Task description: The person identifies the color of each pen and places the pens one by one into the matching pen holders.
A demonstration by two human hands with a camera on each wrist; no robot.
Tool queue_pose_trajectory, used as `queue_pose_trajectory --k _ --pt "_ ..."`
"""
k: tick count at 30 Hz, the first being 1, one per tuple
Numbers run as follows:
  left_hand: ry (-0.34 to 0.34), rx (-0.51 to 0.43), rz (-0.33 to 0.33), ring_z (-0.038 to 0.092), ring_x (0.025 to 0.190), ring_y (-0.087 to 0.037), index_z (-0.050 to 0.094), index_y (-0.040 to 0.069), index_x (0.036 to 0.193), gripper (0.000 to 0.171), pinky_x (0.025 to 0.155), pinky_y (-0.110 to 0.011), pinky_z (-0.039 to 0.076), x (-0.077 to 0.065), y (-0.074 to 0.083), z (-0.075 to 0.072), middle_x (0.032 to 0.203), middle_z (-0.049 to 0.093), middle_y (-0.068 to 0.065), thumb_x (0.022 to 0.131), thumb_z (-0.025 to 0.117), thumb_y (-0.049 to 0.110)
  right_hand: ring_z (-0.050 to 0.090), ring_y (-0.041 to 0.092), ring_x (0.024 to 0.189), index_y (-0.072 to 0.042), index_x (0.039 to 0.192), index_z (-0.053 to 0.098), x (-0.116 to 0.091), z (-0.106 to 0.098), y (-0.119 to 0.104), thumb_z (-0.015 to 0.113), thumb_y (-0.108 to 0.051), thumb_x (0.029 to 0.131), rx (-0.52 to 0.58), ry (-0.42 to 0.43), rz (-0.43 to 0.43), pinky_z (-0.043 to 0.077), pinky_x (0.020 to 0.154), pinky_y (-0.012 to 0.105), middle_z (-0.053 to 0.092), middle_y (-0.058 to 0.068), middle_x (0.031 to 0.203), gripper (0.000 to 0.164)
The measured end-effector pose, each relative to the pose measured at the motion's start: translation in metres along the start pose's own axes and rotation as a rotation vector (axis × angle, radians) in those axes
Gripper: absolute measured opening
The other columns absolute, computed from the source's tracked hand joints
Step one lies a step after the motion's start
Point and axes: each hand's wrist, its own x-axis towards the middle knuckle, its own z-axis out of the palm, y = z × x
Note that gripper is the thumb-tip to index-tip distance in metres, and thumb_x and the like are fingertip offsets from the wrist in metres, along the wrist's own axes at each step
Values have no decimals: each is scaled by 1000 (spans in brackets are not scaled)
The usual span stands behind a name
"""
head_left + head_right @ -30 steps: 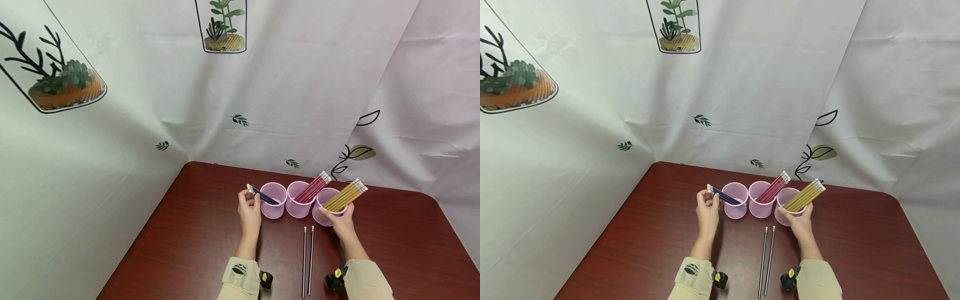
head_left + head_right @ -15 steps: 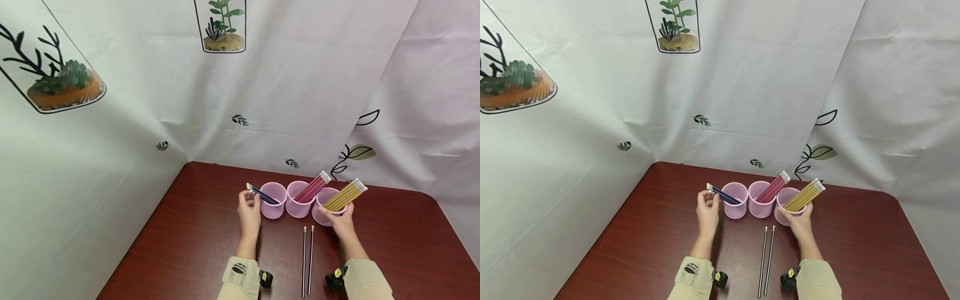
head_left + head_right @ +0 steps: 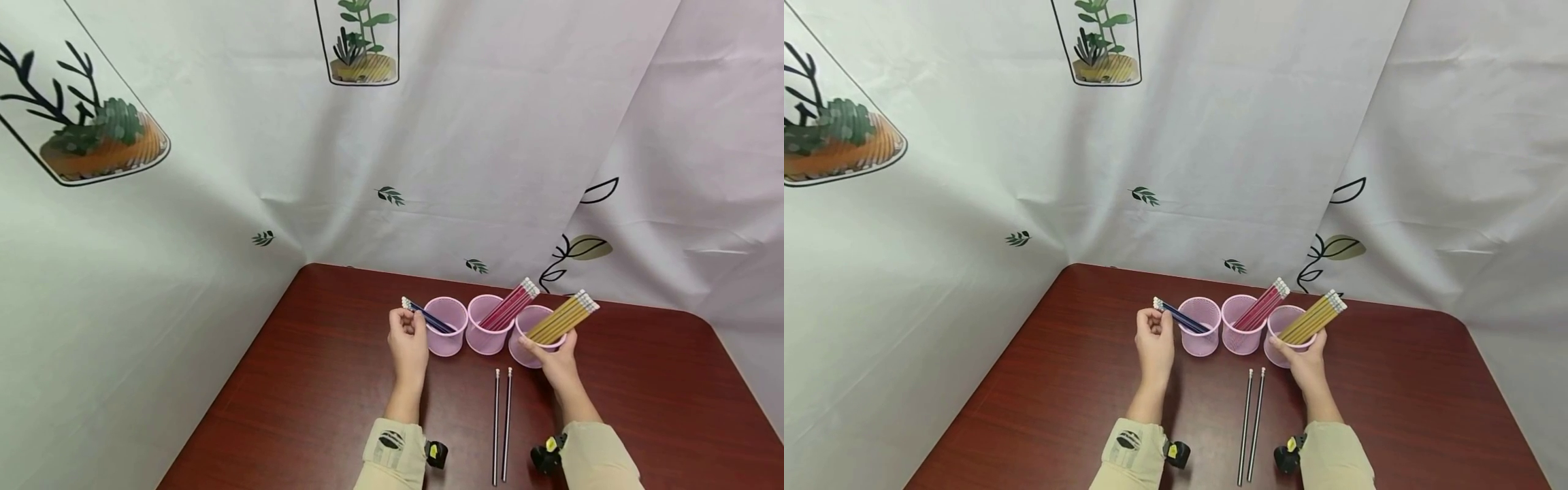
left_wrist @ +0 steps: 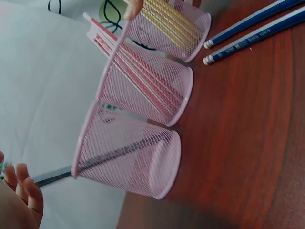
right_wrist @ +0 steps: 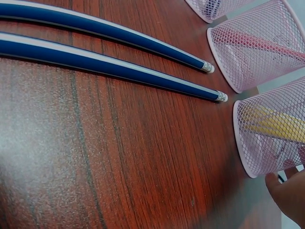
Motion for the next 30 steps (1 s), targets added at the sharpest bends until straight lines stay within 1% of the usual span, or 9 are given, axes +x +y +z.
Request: queue_pose_trajectory --k 3,6,10,13,17,20,23,26,30 --pt "-30 62 48 42 48 -2 51 5 75 13 43 -19 36 -4 7 3 56 51 1 83 61 5 19 29 130 -19 144 0 1 0 -1 74 -17 79 4 1 4 12 109 41 22 18 142 99" --pt "-85 156 151 37 44 5 50 13 62 22 40 -16 32 -10 -6 8 48 47 8 81 63 11 20 29 130 -19 144 0 2 1 0 74 -16 79 8 6 2 13 109 40 23 18 142 99" --pt "-241 204 278 31 43 8 52 14 54 27 39 -12 27 -22 -14 13 44 45 9 76 66 11 19 31 129 -17 144 0 2 0 2 75 -19 78 13 3 -27 12 109 43 22 20 141 100" --pt "-428 287 233 35 44 7 59 15 56 22 42 -13 30 -30 -17 17 47 48 11 77 66 17 22 30 127 -19 143 5 4 0 7 77 -27 75 11 9 -42 14 108 41 24 19 139 100" --pt "-714 516 115 43 51 3 66 20 65 19 48 -16 34 -41 -21 26 55 52 16 81 65 30 24 27 126 -21 142 7 4 0 9 78 -32 73 4 18 -42 16 108 39 26 17 138 100" --pt "-848 663 89 47 54 -1 64 23 66 20 49 -20 36 -54 -25 35 58 52 16 80 65 38 21 30 128 -17 143 5 2 1 5 77 -24 75 21 15 -40 13 109 41 24 19 139 100" --pt "-891 771 66 50 55 -5 60 24 61 26 48 -22 37 -67 -30 41 57 51 14 77 67 43 19 30 130 -15 144 2 1 1 1 75 -18 77 29 4 -26 11 109 42 21 20 141 99" --pt "-882 852 61 50 54 -7 56 25 57 31 47 -24 37 -78 -33 45 56 51 13 75 68 46 18 28 130 -16 144 0 1 2 -1 73 -15 79 22 0 -6 12 109 40 20 18 142 98" --pt "-861 900 65 51 53 -8 55 24 54 33 46 -25 37 -84 -34 48 54 51 12 73 68 48 19 27 130 -17 144 1 1 2 -1 73 -15 79 17 7 -3 12 109 39 21 18 142 97"
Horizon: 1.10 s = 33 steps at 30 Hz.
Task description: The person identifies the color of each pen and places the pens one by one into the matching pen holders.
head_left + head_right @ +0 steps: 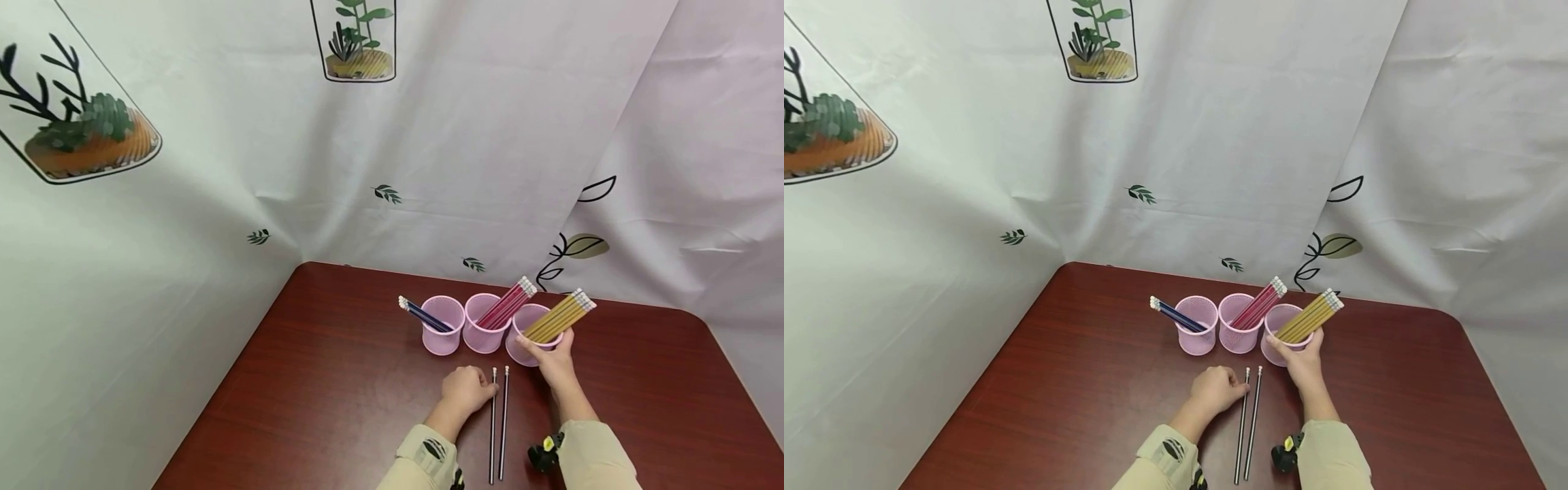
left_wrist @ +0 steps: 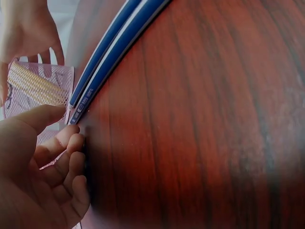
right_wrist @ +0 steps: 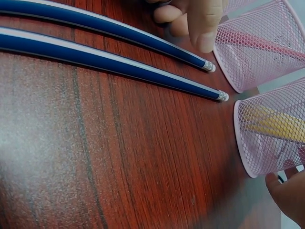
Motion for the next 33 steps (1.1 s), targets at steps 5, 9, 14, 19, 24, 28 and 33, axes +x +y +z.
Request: queue_pose_trajectory --k 5,9,14,19,24,28,33 --pt "-32 99 3 55 60 -9 54 24 52 37 47 -27 40 1 3 5 56 52 10 70 68 53 18 29 130 -15 144 1 1 0 2 74 -16 78 -2 -6 -17 11 109 41 21 19 142 98" --pt "-42 193 16 58 69 -13 57 24 53 36 52 -29 44 2 6 7 66 58 7 68 69 54 19 28 129 -14 143 3 0 1 3 75 -15 77 6 3 -31 12 109 40 23 19 140 98" --pt "-70 252 10 59 75 -15 66 20 65 32 56 -31 47 2 10 5 77 63 2 68 68 52 20 28 129 -16 143 4 0 1 2 75 -15 77 7 10 -22 12 109 39 23 18 140 97" --pt "-94 258 -21 59 77 -16 69 16 74 34 58 -31 48 2 12 4 79 63 1 67 69 50 19 29 130 -16 144 2 1 0 2 74 -16 78 1 4 -18 12 109 40 22 19 141 97" --pt "-77 232 -36 60 75 -16 68 14 71 36 56 -31 47 1 11 3 76 63 0 65 70 49 20 29 129 -15 143 4 -1 1 3 75 -17 77 -3 5 -30 12 109 40 23 19 140 98" --pt "-60 195 -35 61 68 -17 64 16 62 33 51 -31 45 2 11 0 72 65 0 65 69 48 19 29 129 -15 144 3 0 1 3 75 -17 77 -3 3 -25 12 109 41 22 19 141 98" --pt "-60 55 3 51 47 -10 52 20 47 33 43 -24 37 1 9 -9 47 53 7 68 68 41 17 29 130 -16 144 0 0 -1 1 73 -16 79 -15 -6 -9 11 109 41 20 20 142 99"
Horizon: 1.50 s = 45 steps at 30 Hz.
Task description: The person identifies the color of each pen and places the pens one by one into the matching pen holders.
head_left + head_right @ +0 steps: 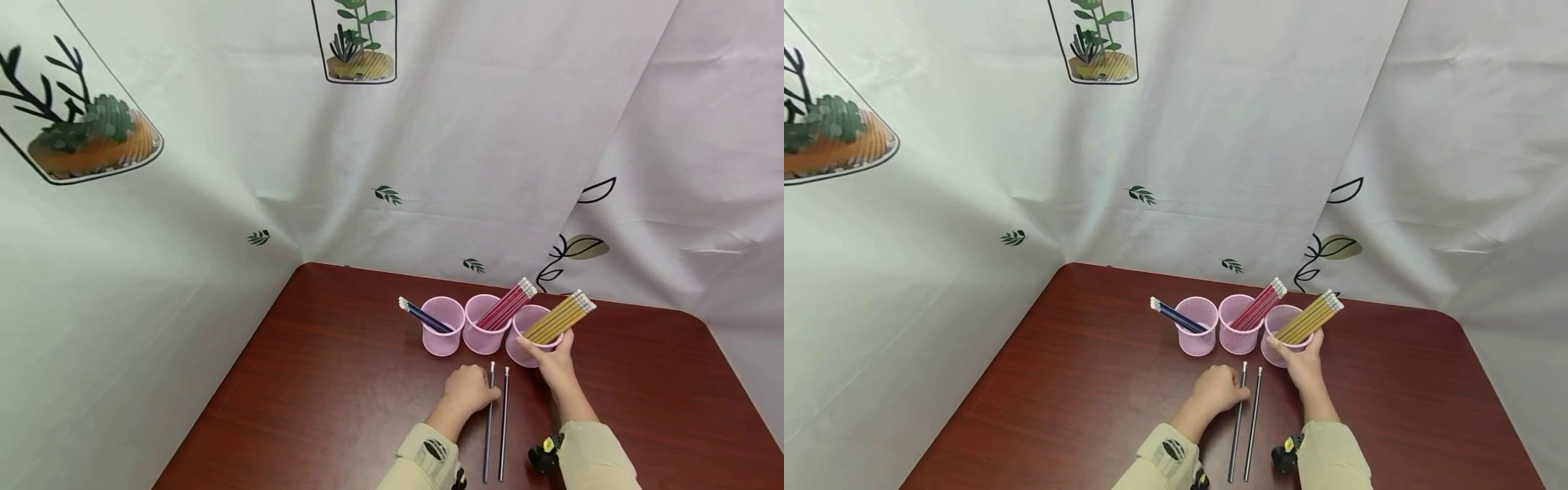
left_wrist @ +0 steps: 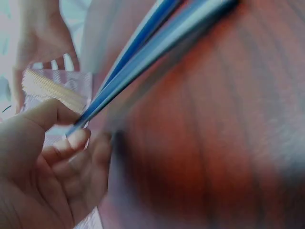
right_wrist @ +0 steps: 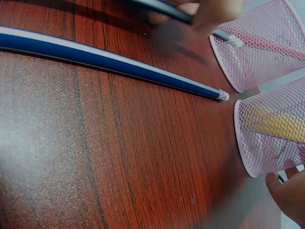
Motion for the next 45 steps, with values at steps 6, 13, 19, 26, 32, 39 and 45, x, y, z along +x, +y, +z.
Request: queue_pose_trajectory --k 6,13,19,26,32,39,45 --pt "18 -247 6 41 33 1 47 19 56 26 41 -19 31 0 -2 -18 35 44 12 69 68 28 20 30 129 -16 144 3 0 -1 1 74 -16 78 -3 12 -13 12 109 42 23 20 140 98" --pt "113 -388 20 43 35 3 47 18 71 21 43 -20 32 4 -7 -41 44 46 14 69 67 22 23 29 128 -15 143 6 1 0 1 75 -16 77 9 25 -20 14 108 40 26 18 138 96" --pt "208 -417 24 47 47 -1 52 20 82 22 47 -22 35 7 -11 -56 52 48 16 68 68 23 22 28 129 -16 144 3 1 -1 0 74 -16 78 -2 11 -1 14 108 40 24 18 140 97" --pt "234 -520 28 46 38 6 54 18 85 18 48 -20 36 4 -11 -74 55 52 17 71 65 19 22 28 129 -17 143 3 1 0 -1 74 -15 78 6 11 -3 14 108 40 24 17 139 97" --pt "309 -559 37 45 37 6 54 16 84 16 47 -19 36 2 -13 -87 57 54 16 71 63 17 23 28 128 -16 143 4 1 1 0 74 -15 78 11 22 -9 15 108 39 25 17 139 96" --pt "355 -644 62 46 41 6 55 15 83 14 46 -17 37 3 -16 -96 60 52 13 71 62 14 24 28 127 -14 143 6 1 2 1 74 -12 78 16 36 -32 15 108 38 26 16 137 94" --pt "429 -657 107 44 56 3 57 14 83 14 51 -15 37 3 -16 -103 64 52 12 71 64 13 24 27 127 -14 143 6 1 3 2 74 -12 78 23 38 -41 16 108 36 25 15 137 95"
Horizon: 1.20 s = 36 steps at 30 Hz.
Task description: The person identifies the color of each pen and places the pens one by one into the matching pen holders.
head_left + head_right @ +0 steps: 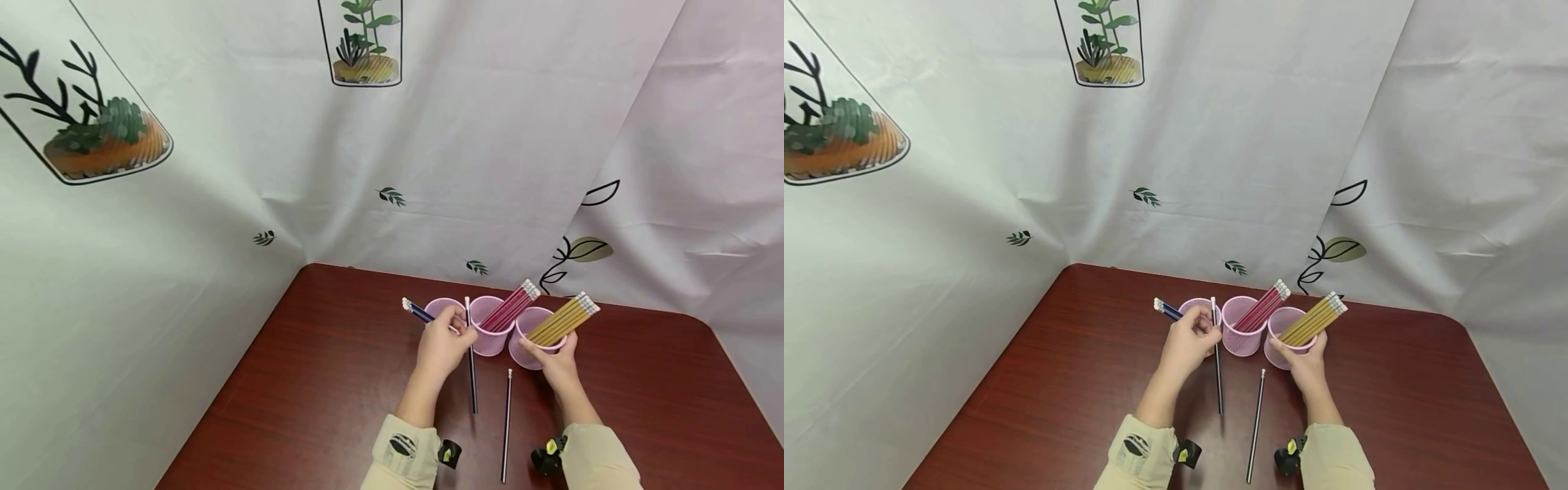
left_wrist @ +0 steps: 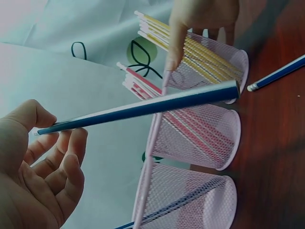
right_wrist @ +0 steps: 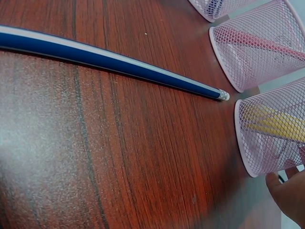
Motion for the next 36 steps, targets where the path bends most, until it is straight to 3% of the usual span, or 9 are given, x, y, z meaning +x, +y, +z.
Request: queue_pose_trajectory --k 15,21,25,36 --pt "136 -132 21 52 62 -2 62 11 93 11 57 -19 46 7 6 -17 73 62 3 84 63 17 27 25 124 -13 142 7 0 0 1 74 -11 78 -1 -3 -8 19 107 36 28 13 133 93" --pt "217 -177 60 54 62 -4 61 8 93 11 56 -20 47 10 5 -22 75 62 0 83 63 12 26 27 125 -14 142 7 1 -1 4 75 -15 77 10 -8 -23 17 107 37 27 16 135 94" --pt "282 -196 88 55 63 -8 60 8 92 9 56 -22 47 11 4 -27 77 62 -1 84 63 12 27 26 123 -15 142 8 1 -1 7 76 -21 77 -10 -4 -30 20 105 31 29 15 133 94" --pt "469 -294 145 55 69 -16 58 3 91 10 53 -25 44 13 -2 -33 82 58 -9 84 65 7 27 28 122 -12 142 8 0 0 3 74 -14 78 -11 1 -19 19 106 35 28 17 133 91"
